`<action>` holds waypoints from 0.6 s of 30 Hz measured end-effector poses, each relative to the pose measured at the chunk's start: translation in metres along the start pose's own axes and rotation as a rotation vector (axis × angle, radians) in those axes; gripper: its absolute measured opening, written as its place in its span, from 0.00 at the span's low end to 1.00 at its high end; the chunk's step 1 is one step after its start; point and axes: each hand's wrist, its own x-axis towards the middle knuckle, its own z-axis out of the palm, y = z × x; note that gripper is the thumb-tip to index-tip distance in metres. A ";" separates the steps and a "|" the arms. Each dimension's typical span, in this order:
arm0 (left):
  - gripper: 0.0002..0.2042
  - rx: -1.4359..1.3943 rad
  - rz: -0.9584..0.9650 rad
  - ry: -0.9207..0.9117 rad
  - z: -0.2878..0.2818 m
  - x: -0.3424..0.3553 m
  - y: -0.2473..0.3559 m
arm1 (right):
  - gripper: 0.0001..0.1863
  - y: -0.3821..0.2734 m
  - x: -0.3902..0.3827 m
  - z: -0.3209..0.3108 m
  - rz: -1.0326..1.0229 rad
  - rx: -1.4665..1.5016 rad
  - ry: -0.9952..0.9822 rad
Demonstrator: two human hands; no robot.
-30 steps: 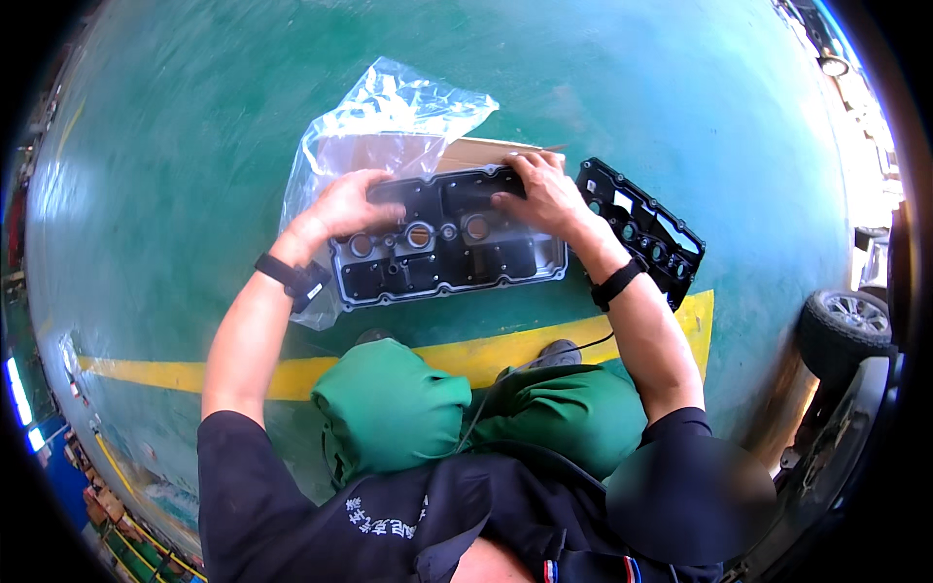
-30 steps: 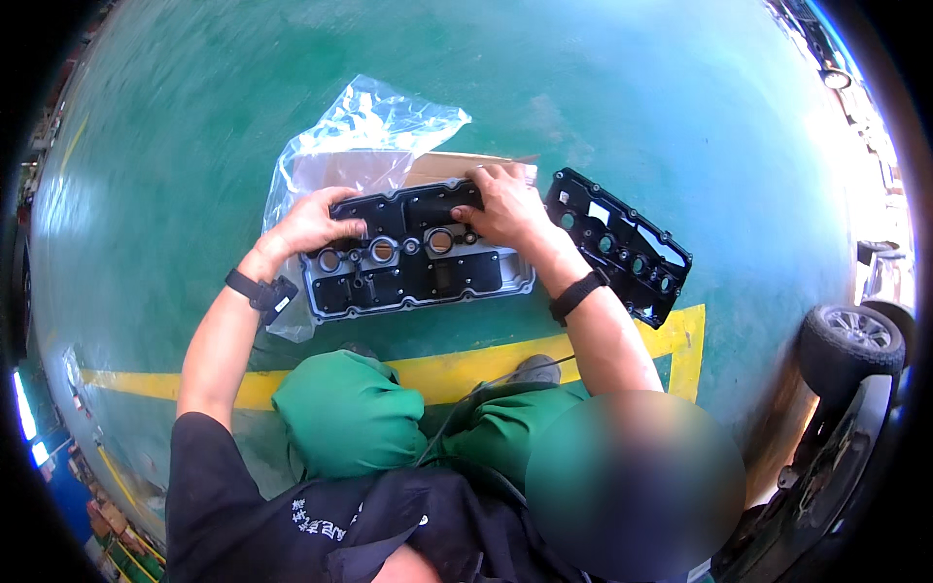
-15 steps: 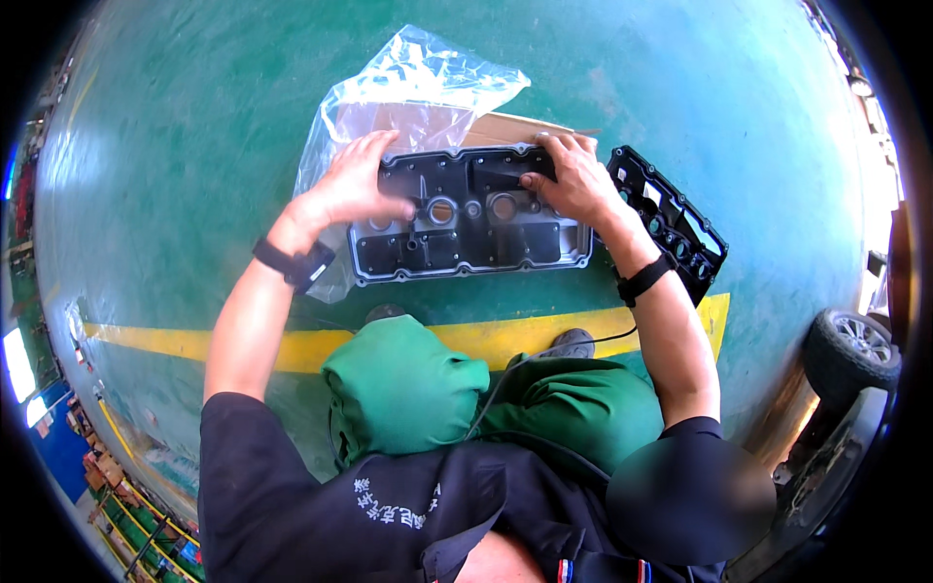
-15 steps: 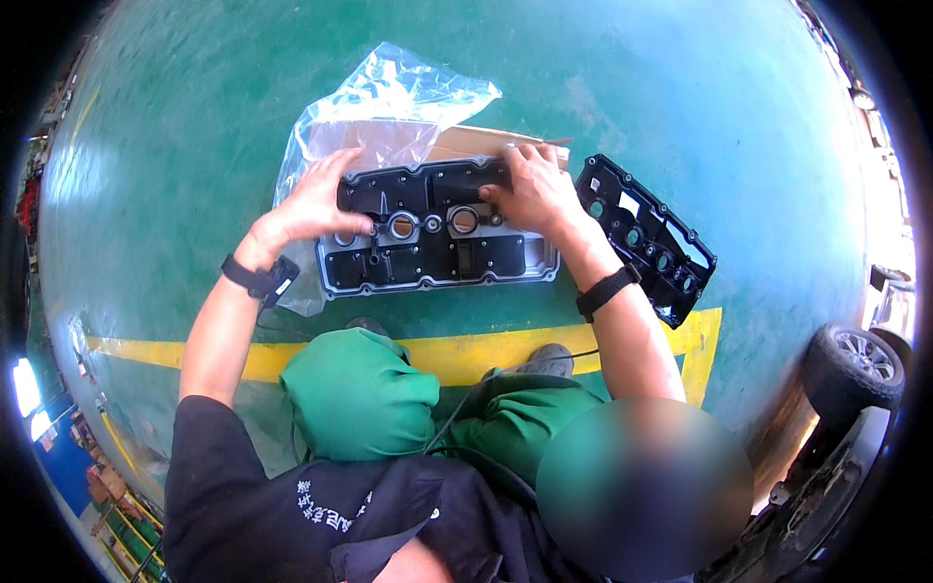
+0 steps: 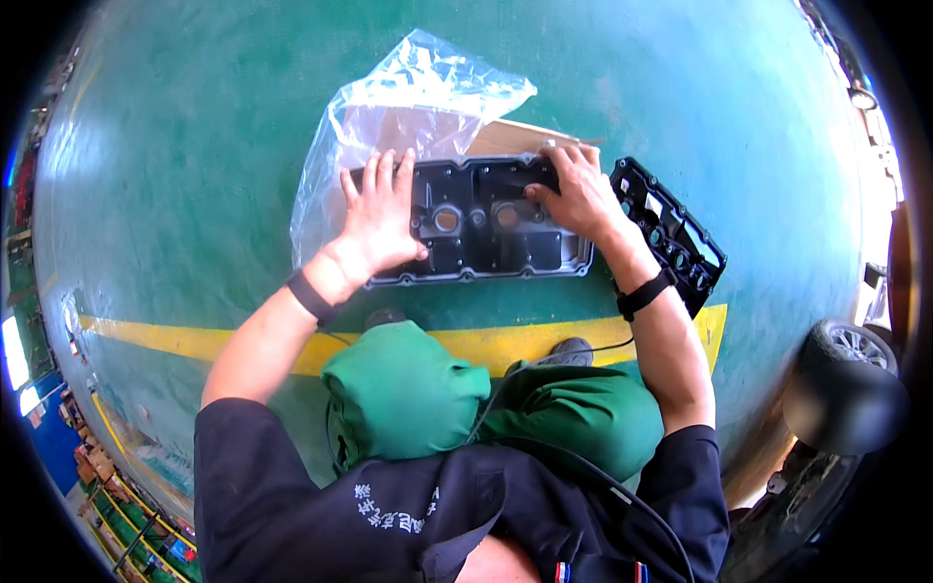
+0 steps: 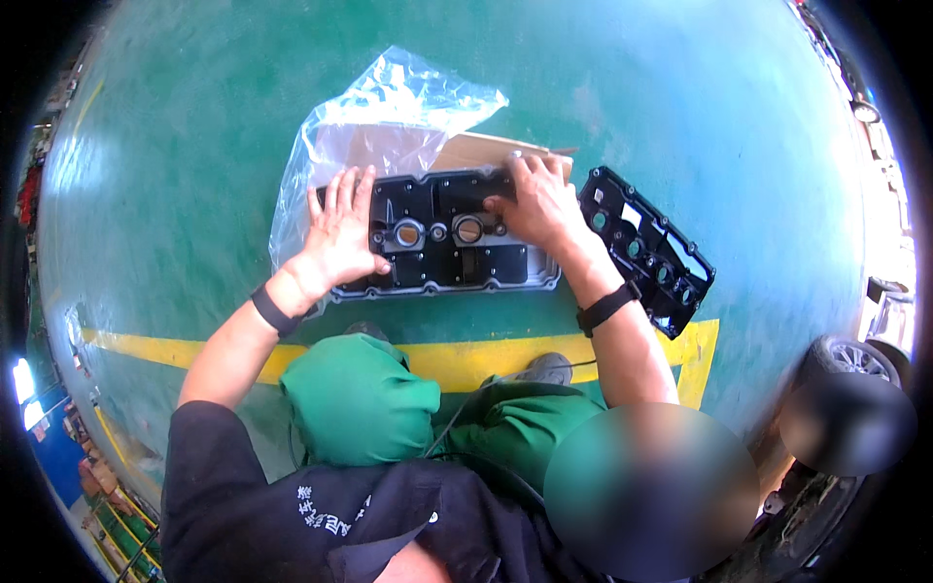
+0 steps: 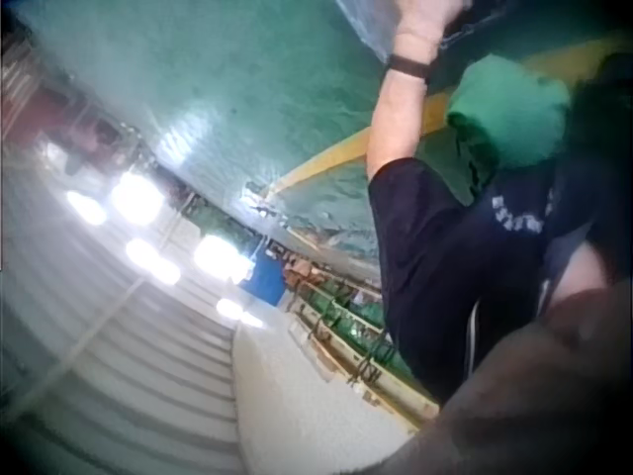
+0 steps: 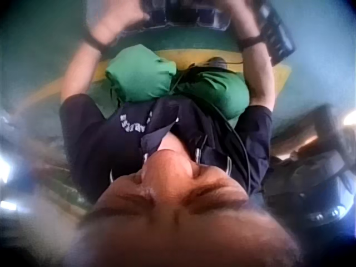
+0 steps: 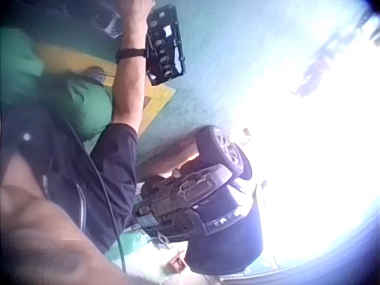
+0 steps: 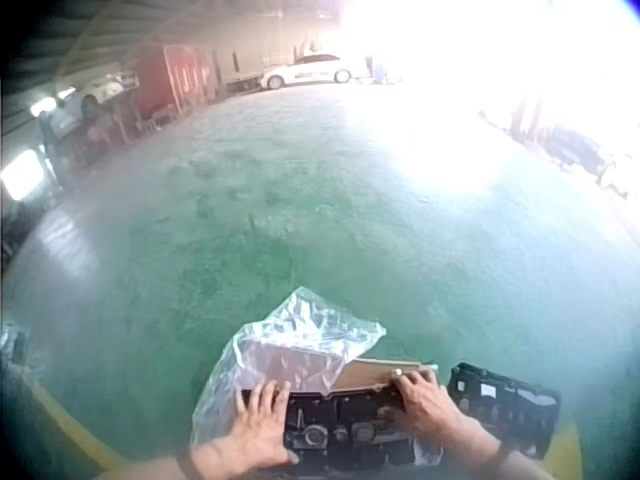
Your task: The person fits a rubber gasket into the grooves of an engine valve cover, presses it into place by hand, and then positions the assembly onto an engine block.
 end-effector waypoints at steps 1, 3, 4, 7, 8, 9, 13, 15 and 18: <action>0.69 -0.023 0.029 0.037 0.000 -0.002 -0.001 | 0.35 0.002 0.003 0.001 0.002 -0.006 -0.005; 0.68 -0.075 0.070 0.083 0.006 -0.010 -0.005 | 0.35 0.004 0.005 0.003 0.025 -0.005 -0.046; 0.67 -0.093 0.086 0.100 0.007 -0.013 -0.007 | 0.36 0.001 0.006 0.002 0.036 -0.009 -0.057; 0.67 -0.089 0.125 0.174 0.010 -0.018 -0.014 | 0.39 0.000 0.002 -0.001 0.026 -0.008 0.003; 0.67 -0.081 0.139 0.199 0.012 -0.017 -0.013 | 0.41 0.002 -0.001 -0.005 0.028 0.010 0.010; 0.66 -0.090 0.131 0.222 0.014 -0.019 -0.018 | 0.42 0.003 0.000 -0.002 0.008 0.043 0.009; 0.65 -0.101 0.063 0.174 0.016 -0.022 -0.024 | 0.57 -0.001 -0.009 -0.011 -0.052 0.023 -0.064; 0.65 -0.130 0.066 0.168 0.011 -0.022 -0.027 | 0.59 -0.002 -0.009 -0.014 -0.068 -0.004 -0.078; 0.64 -0.148 0.077 0.151 0.012 -0.022 -0.027 | 0.58 -0.002 -0.008 -0.015 -0.057 -0.056 -0.100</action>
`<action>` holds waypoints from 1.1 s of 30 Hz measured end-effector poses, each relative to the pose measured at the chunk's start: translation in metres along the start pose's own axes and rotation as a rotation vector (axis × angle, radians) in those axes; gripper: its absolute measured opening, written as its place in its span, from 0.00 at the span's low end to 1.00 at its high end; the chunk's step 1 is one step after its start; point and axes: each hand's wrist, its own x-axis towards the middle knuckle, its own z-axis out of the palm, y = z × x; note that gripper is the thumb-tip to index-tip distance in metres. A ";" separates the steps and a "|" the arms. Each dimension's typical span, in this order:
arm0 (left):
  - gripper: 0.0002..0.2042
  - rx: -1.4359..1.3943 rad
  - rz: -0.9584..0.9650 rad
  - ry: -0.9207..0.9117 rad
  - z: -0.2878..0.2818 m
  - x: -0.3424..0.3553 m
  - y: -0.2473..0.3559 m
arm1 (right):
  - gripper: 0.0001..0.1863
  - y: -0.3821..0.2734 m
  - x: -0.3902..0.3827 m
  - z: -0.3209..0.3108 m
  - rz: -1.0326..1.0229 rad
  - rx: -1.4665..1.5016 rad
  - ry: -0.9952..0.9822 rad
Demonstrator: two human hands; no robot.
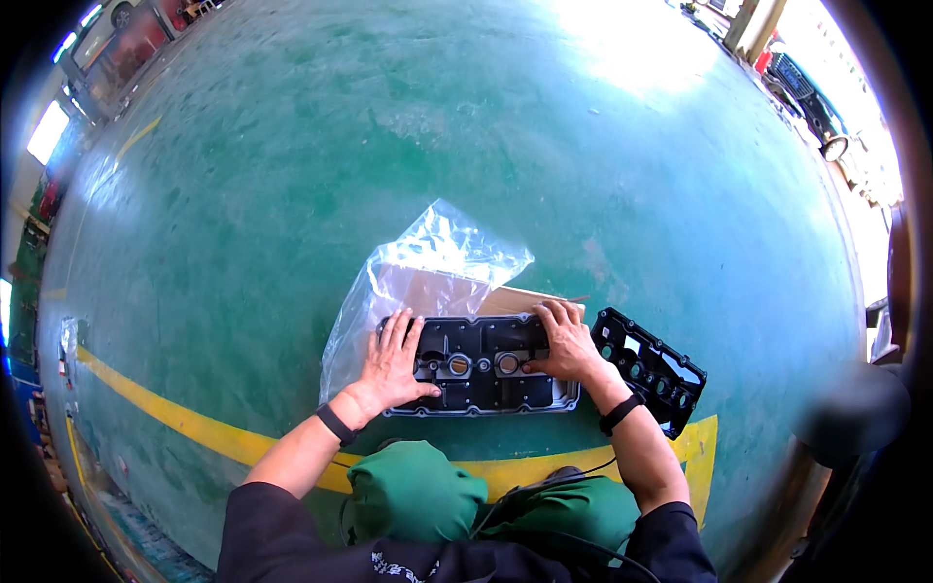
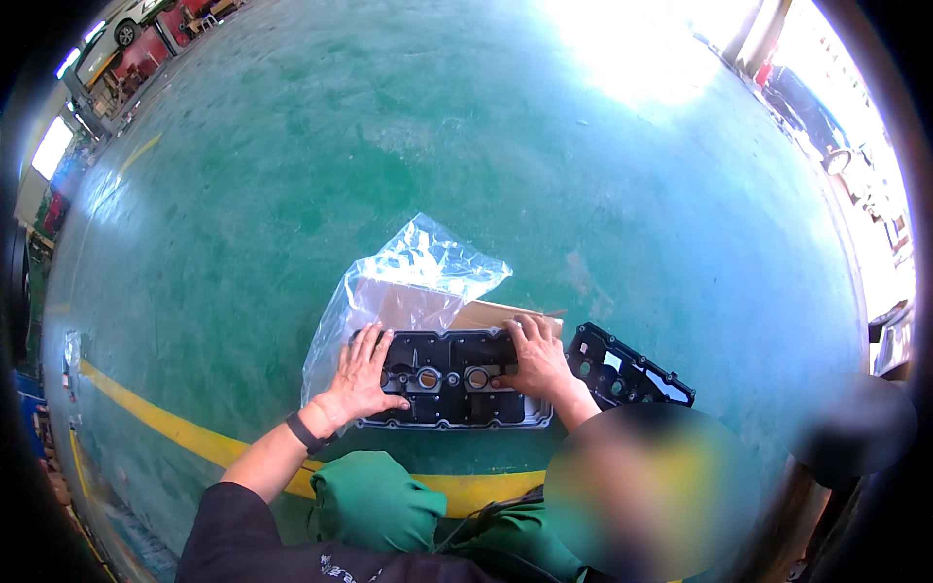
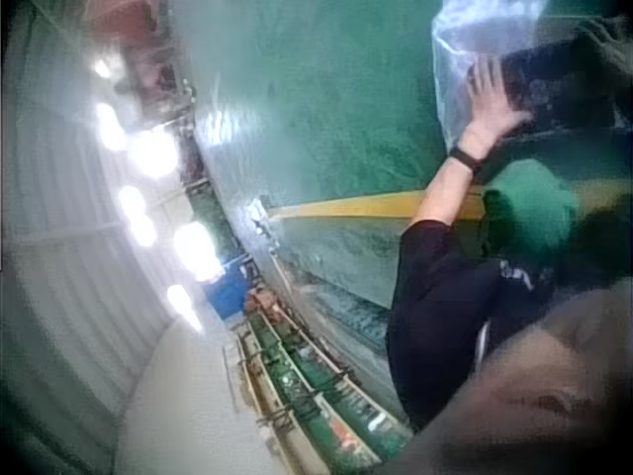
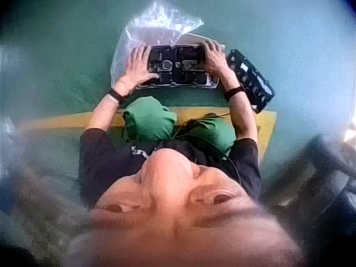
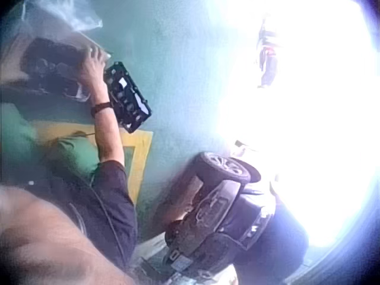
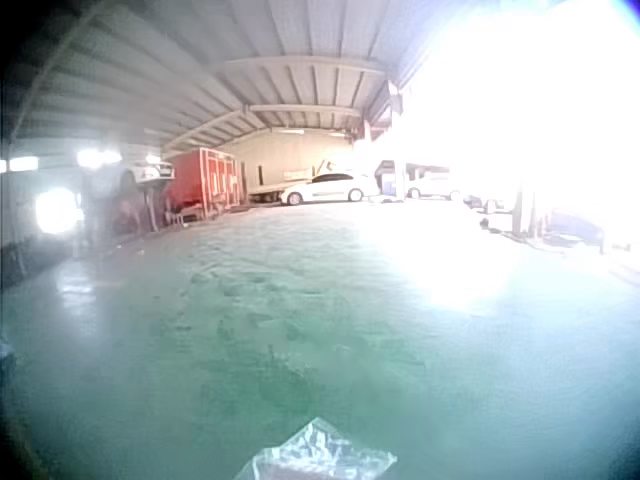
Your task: The person fits a rubber gasket into the grooves of an engine valve cover, presses it into place by hand, and then positions the assembly onto an engine block.
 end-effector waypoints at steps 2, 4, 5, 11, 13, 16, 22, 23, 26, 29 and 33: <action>0.64 -0.007 0.016 0.007 0.001 0.000 0.002 | 0.58 0.000 0.000 -0.002 0.019 0.003 -0.008; 0.64 0.017 -0.017 -0.012 0.006 0.001 0.008 | 0.58 -0.003 0.002 -0.002 0.036 -0.006 -0.018; 0.64 0.042 -0.050 -0.034 0.007 0.002 0.011 | 0.57 -0.005 0.002 -0.003 0.055 -0.013 -0.027; 0.65 0.004 -0.075 -0.082 0.002 0.003 0.011 | 0.60 -0.001 -0.004 0.002 0.010 -0.009 0.035; 0.65 -0.012 -0.041 -0.057 0.006 0.002 0.005 | 0.62 0.003 -0.005 0.000 0.010 -0.001 0.011; 0.65 0.007 -0.006 -0.015 0.011 0.002 0.005 | 0.62 0.000 -0.002 -0.001 0.029 -0.007 -0.015; 0.67 0.015 -0.097 -0.087 0.003 0.004 0.015 | 0.65 0.005 -0.002 0.006 0.008 -0.020 0.000; 0.67 -0.004 -0.132 -0.087 0.002 0.007 0.022 | 0.65 0.006 -0.002 0.005 -0.004 -0.023 0.003; 0.67 0.109 -0.057 0.039 0.004 0.019 0.033 | 0.65 0.005 -0.005 0.003 -0.013 -0.023 0.000; 0.66 0.153 0.004 0.003 0.017 0.029 0.031 | 0.64 -0.003 0.001 0.004 -0.019 -0.008 -0.022; 0.67 0.241 0.021 -0.067 0.010 0.043 0.051 | 0.63 0.006 -0.002 0.001 -0.005 -0.108 0.013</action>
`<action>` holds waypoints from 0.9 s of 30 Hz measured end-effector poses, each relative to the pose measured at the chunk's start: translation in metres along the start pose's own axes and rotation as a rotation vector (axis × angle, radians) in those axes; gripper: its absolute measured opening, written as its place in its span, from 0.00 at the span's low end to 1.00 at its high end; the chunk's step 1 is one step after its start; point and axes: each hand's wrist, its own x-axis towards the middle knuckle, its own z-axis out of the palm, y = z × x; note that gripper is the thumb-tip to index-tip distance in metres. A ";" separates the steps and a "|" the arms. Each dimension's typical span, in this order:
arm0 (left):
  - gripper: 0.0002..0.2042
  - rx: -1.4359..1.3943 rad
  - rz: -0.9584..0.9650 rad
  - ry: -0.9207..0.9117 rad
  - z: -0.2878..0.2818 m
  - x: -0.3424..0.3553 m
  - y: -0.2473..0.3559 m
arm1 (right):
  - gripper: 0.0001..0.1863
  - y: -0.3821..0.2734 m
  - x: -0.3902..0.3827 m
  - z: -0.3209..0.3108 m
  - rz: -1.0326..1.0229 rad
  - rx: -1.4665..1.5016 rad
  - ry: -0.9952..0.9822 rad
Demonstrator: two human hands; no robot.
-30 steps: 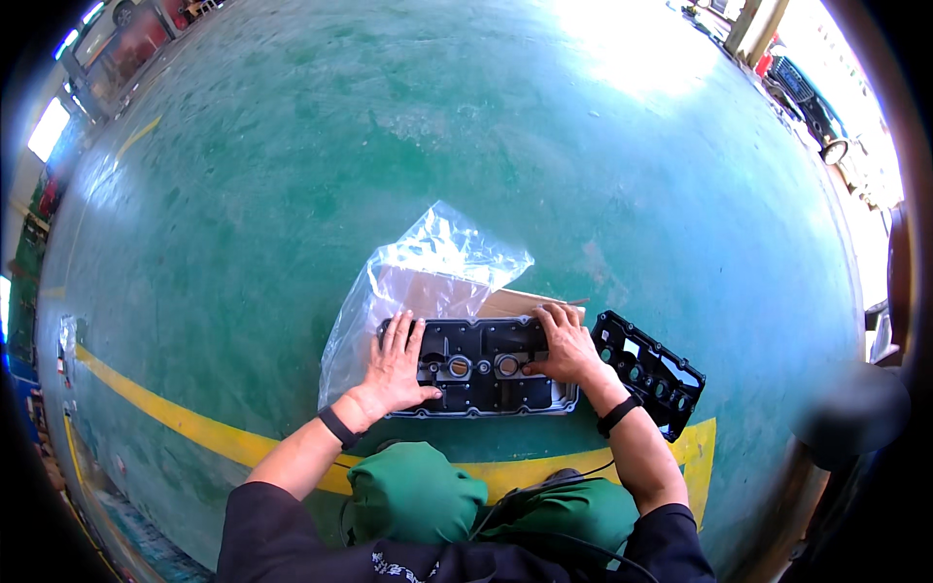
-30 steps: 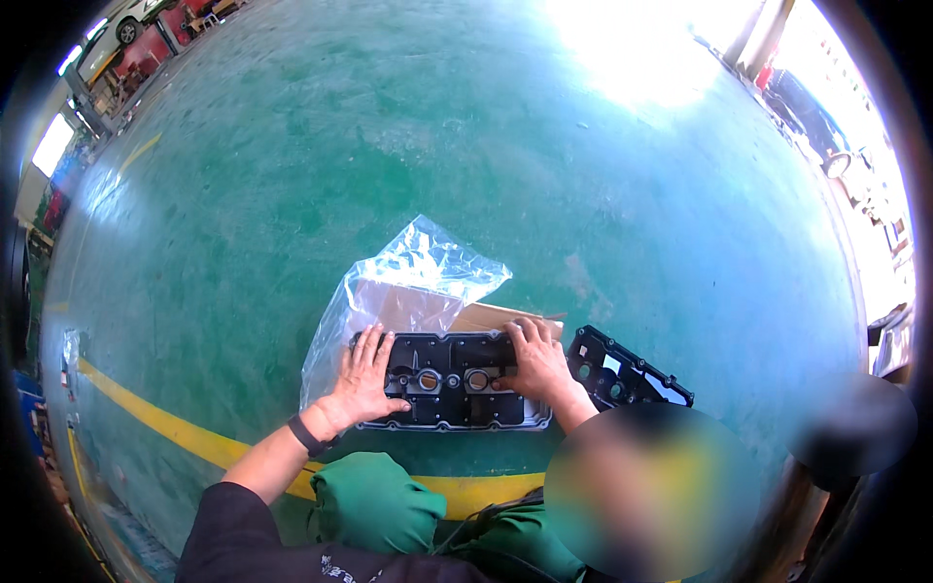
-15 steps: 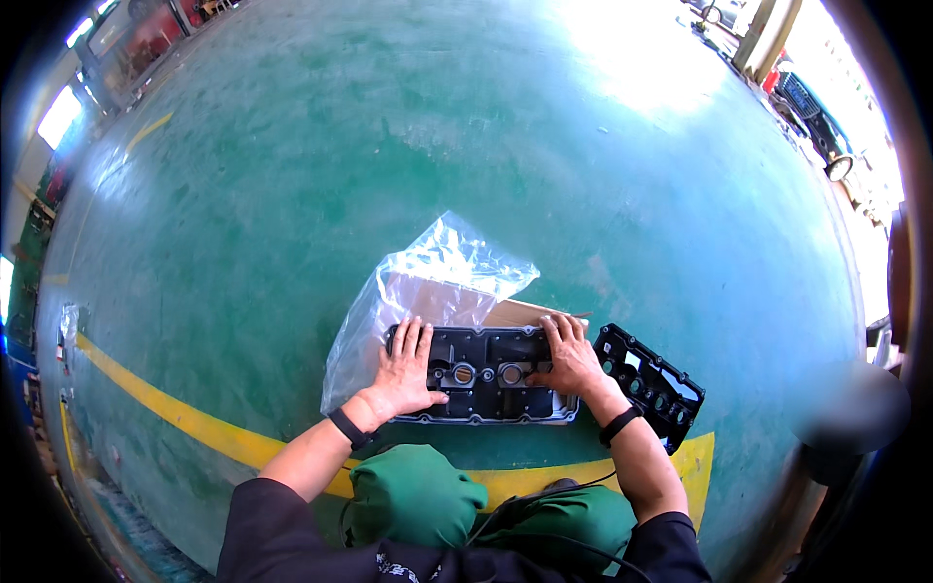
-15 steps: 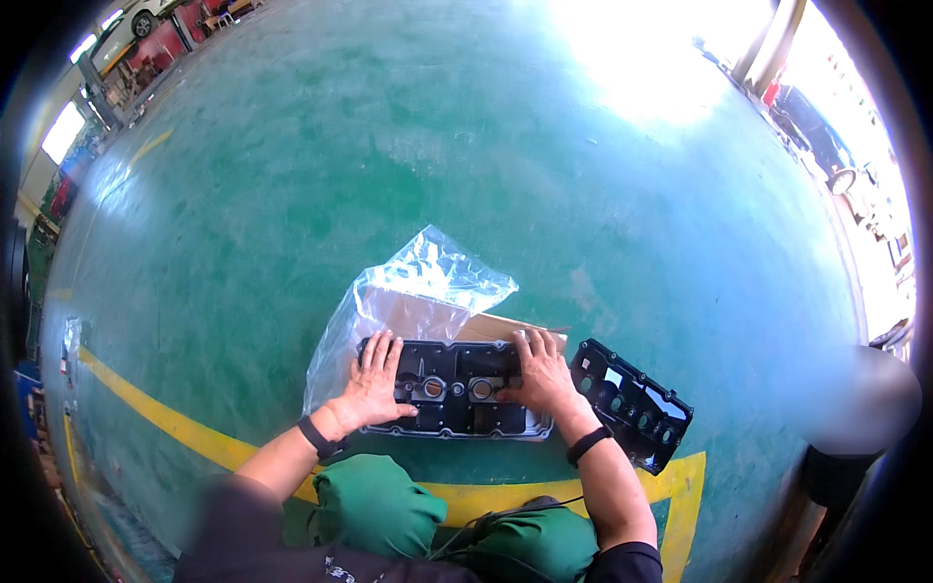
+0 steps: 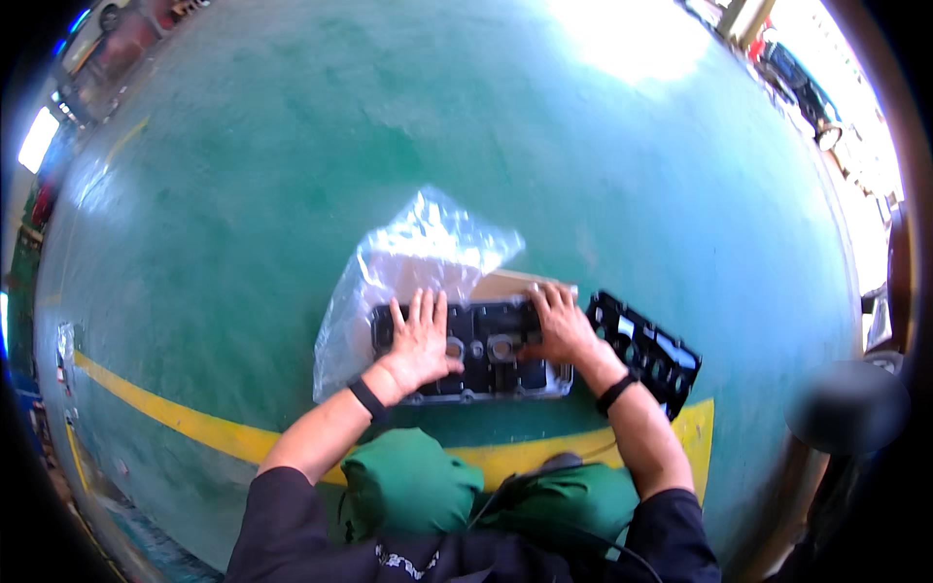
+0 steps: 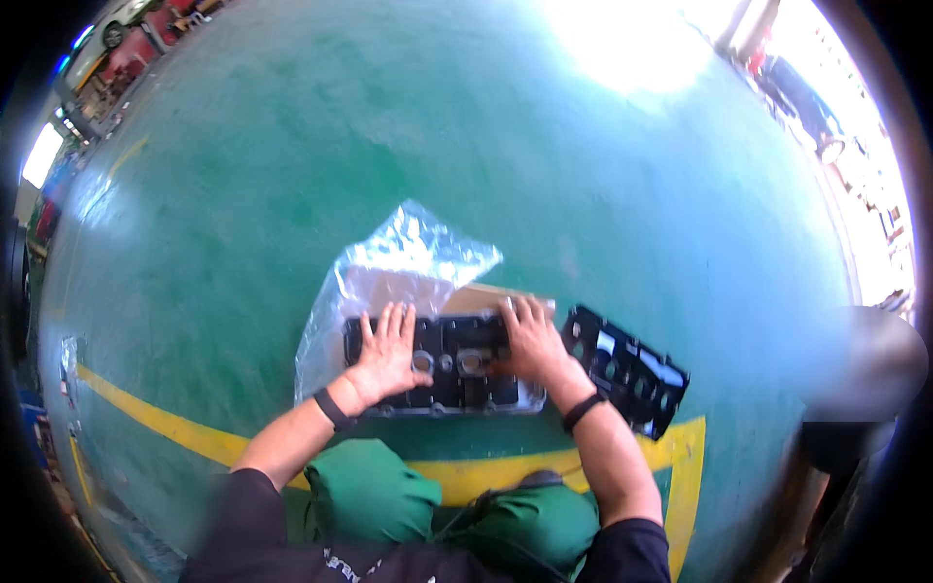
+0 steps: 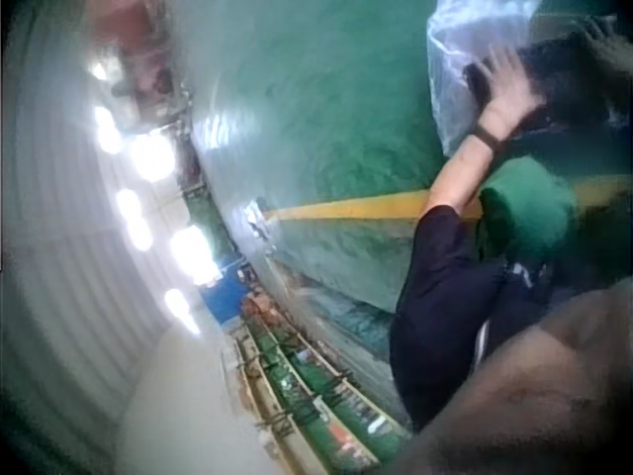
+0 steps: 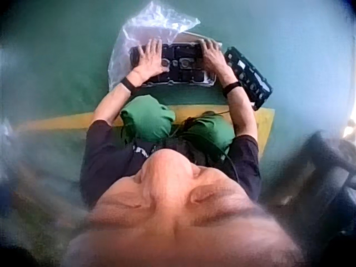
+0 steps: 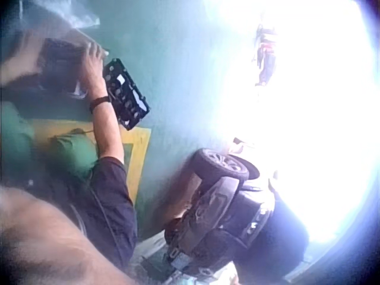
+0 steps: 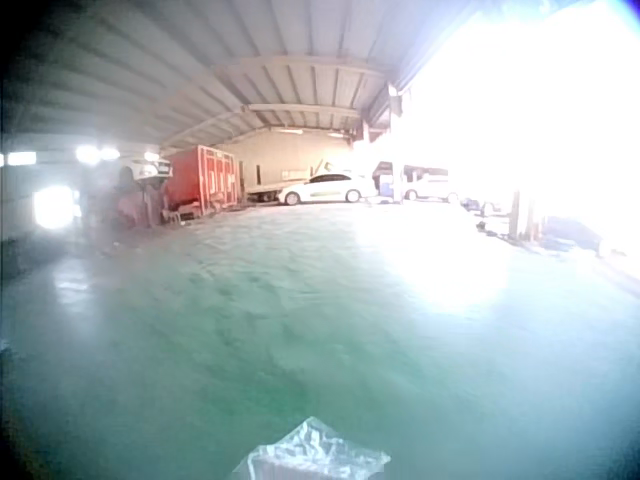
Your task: The person fits a rubber gasket into the grooves of an engine valve cover, presses it into place by hand, and then positions the assembly onto an engine block.
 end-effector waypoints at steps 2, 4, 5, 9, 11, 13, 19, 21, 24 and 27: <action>0.66 -0.013 0.021 -0.002 0.000 -0.002 -0.005 | 0.64 0.000 0.005 0.003 0.018 0.015 -0.025; 0.65 -0.056 0.034 -0.021 0.009 0.000 -0.012 | 0.62 -0.002 0.008 0.011 0.004 0.038 -0.030; 0.64 -0.082 0.033 -0.010 0.010 0.003 -0.014 | 0.61 -0.002 0.008 0.010 -0.010 0.041 -0.001; 0.62 -0.105 0.027 -0.024 -0.003 0.005 -0.007 | 0.60 0.004 0.006 0.017 0.015 0.011 0.012; 0.62 -0.095 0.010 -0.041 -0.005 0.005 -0.008 | 0.61 -0.001 0.006 0.011 0.015 0.026 0.001; 0.62 -0.102 0.005 -0.049 -0.004 0.010 -0.010 | 0.61 -0.006 0.005 0.005 0.028 0.040 -0.011; 0.59 -0.081 -0.058 -0.063 -0.008 0.015 -0.001 | 0.62 -0.004 0.008 0.008 0.022 0.028 -0.024; 0.59 -0.068 -0.066 -0.053 -0.005 0.015 0.005 | 0.62 -0.003 0.007 0.008 0.022 0.031 -0.024; 0.59 -0.026 -0.046 -0.019 0.000 0.017 0.007 | 0.62 -0.001 0.009 0.011 0.018 0.031 -0.017; 0.59 -0.068 0.003 -0.024 -0.005 0.021 0.005 | 0.61 0.001 0.010 0.010 0.011 0.036 -0.018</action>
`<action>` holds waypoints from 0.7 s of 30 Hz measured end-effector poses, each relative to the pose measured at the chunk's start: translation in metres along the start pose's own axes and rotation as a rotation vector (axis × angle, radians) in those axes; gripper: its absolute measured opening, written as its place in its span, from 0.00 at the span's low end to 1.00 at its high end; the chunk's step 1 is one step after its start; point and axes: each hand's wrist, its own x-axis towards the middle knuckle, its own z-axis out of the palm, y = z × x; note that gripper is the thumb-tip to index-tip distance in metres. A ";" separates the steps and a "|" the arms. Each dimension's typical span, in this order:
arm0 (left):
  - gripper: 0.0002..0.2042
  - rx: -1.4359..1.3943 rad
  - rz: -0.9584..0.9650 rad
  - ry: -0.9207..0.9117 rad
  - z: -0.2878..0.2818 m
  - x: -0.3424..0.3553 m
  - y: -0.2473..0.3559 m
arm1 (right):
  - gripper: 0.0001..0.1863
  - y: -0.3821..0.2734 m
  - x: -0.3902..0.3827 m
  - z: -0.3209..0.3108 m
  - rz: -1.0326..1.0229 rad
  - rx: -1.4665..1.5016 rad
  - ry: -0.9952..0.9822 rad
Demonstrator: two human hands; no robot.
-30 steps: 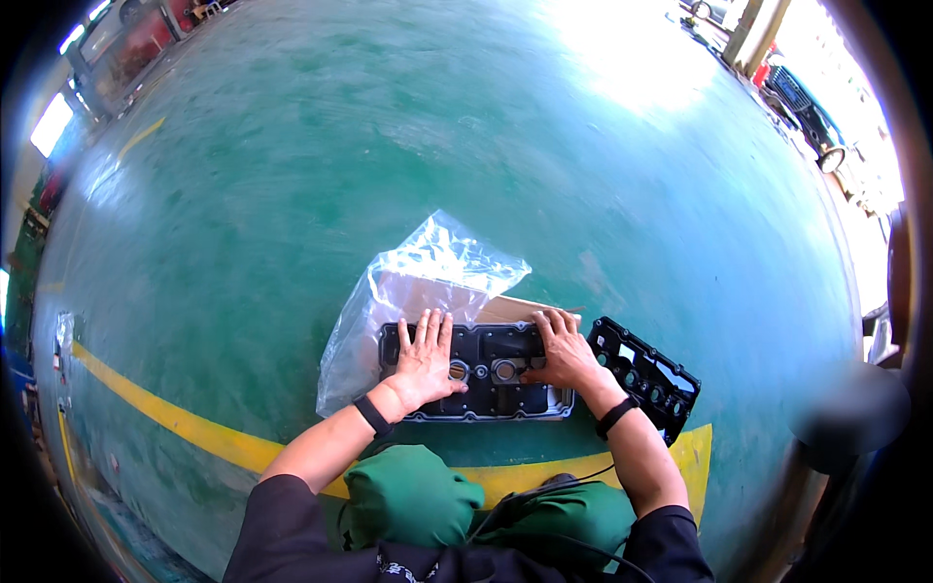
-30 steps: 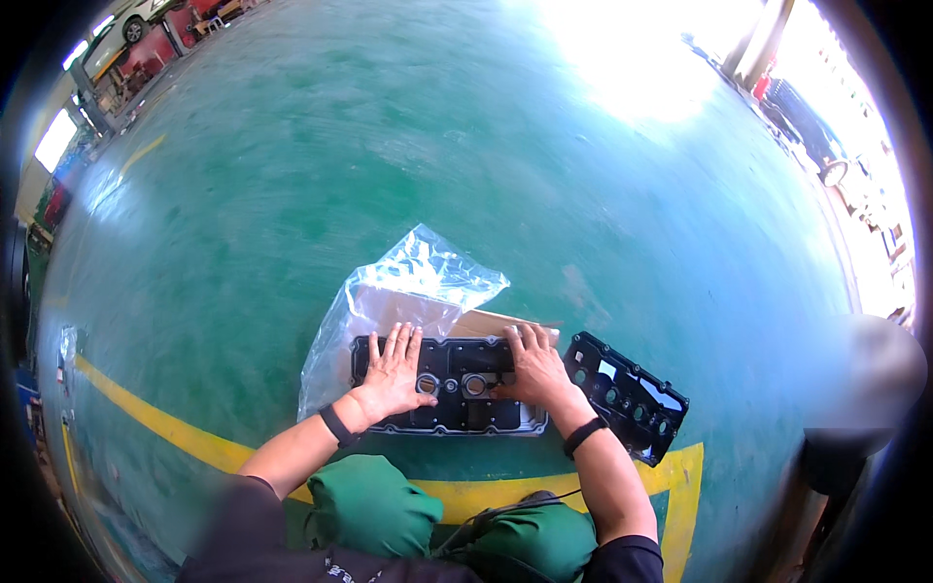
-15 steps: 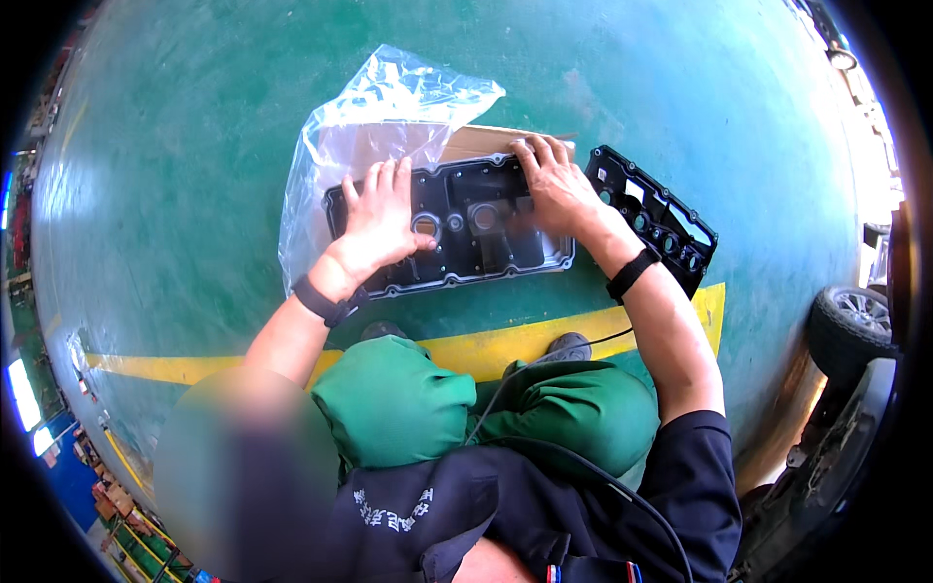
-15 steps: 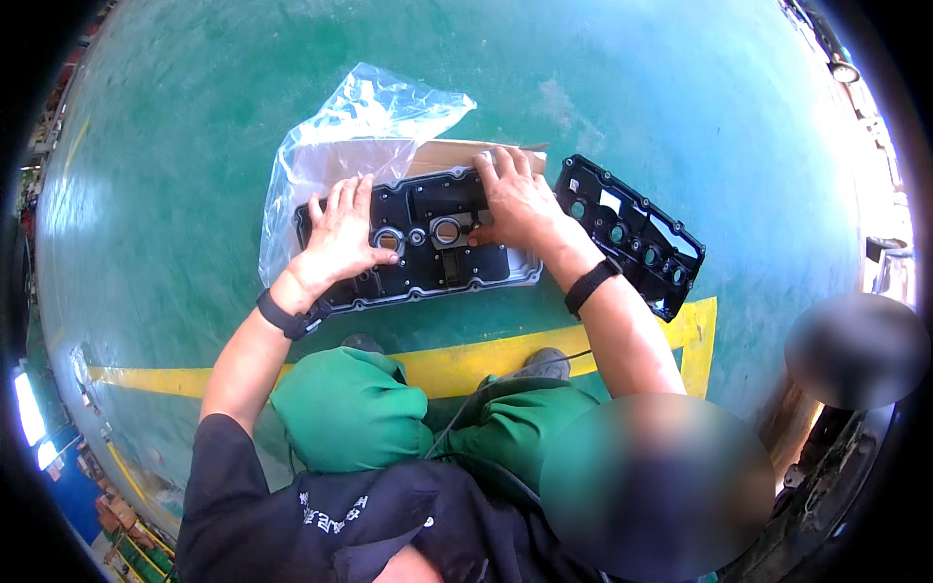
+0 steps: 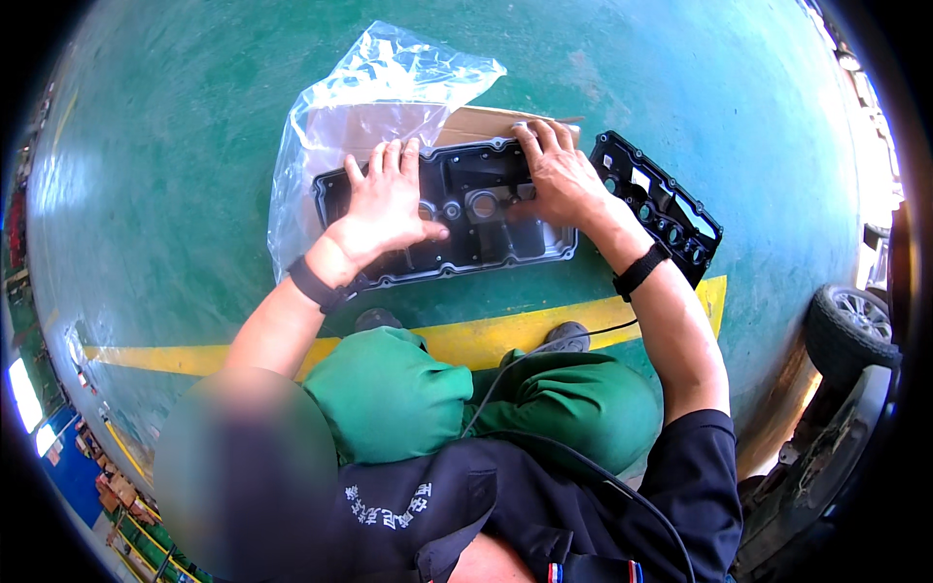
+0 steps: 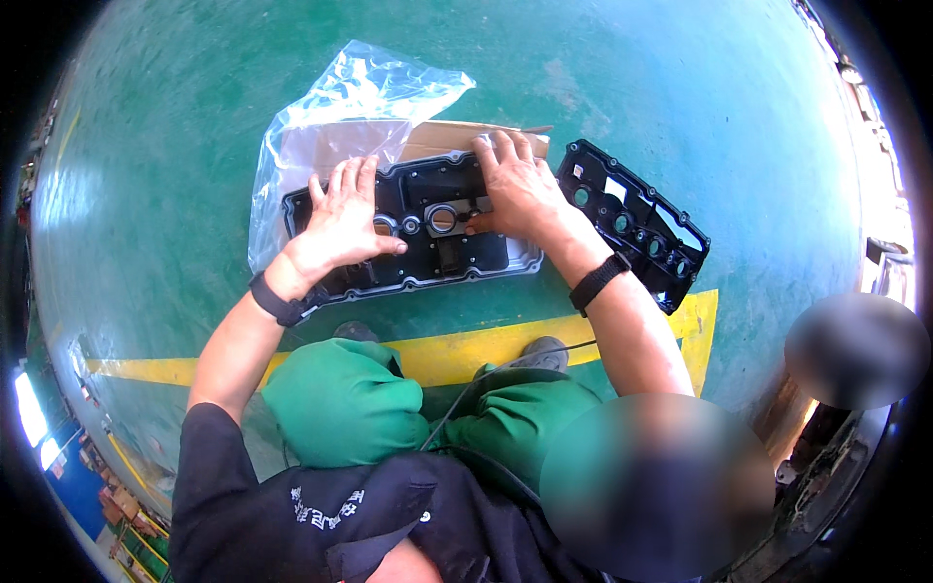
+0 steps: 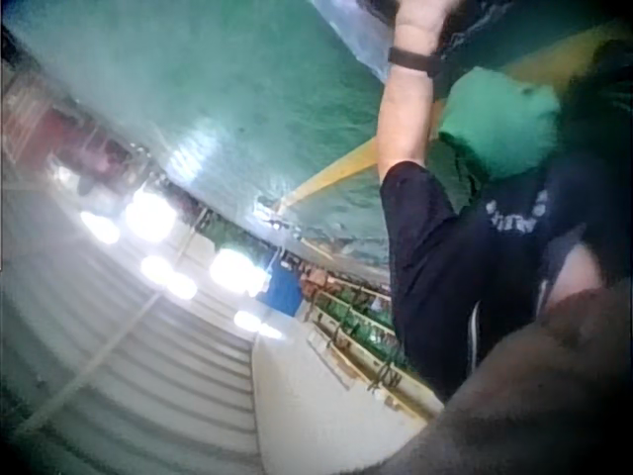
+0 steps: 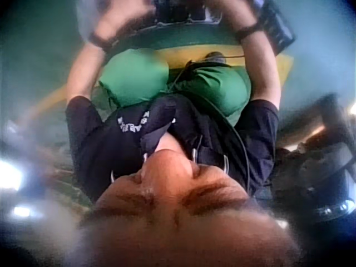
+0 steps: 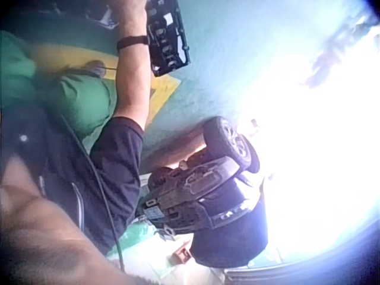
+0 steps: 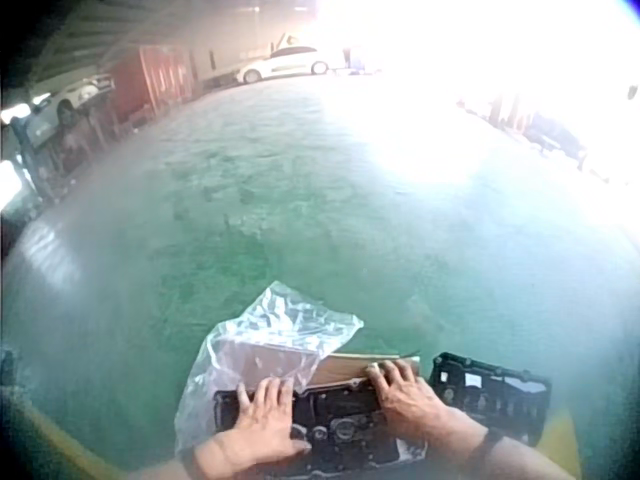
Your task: The person fits a rubber gasket into the grooves of an engine valve cover, presses it into place by hand, and then positions the assembly onto an engine block.
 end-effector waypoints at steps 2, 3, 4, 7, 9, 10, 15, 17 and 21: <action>0.59 -0.069 0.021 -0.028 0.002 0.005 0.001 | 0.61 0.000 -0.001 -0.001 -0.002 0.009 -0.006; 0.59 -0.071 0.009 0.005 0.004 0.007 0.002 | 0.61 0.000 0.000 -0.001 -0.001 0.008 -0.005; 0.58 -0.073 -0.003 0.038 0.006 0.008 0.004 | 0.61 -0.001 0.000 -0.001 0.001 0.007 -0.004; 0.57 -0.056 -0.051 -0.006 0.002 0.009 0.011 | 0.61 -0.001 0.000 0.002 -0.006 0.004 0.009; 0.58 -0.049 -0.080 -0.040 -0.001 0.010 0.016 | 0.61 -0.001 0.000 0.002 0.013 0.015 -0.001; 0.58 -0.053 -0.082 -0.049 -0.002 0.010 0.018 | 0.61 -0.002 0.000 0.000 0.030 0.025 -0.008; 0.57 -0.019 -0.067 -0.079 -0.003 0.012 0.023 | 0.62 0.000 -0.001 0.002 0.020 0.020 0.006; 0.57 -0.024 -0.056 -0.076 -0.005 0.014 0.018 | 0.61 0.000 0.000 0.000 -0.008 0.037 0.014; 0.57 -0.048 -0.085 -0.072 -0.006 0.016 0.026 | 0.60 -0.004 -0.001 -0.002 0.011 0.054 0.008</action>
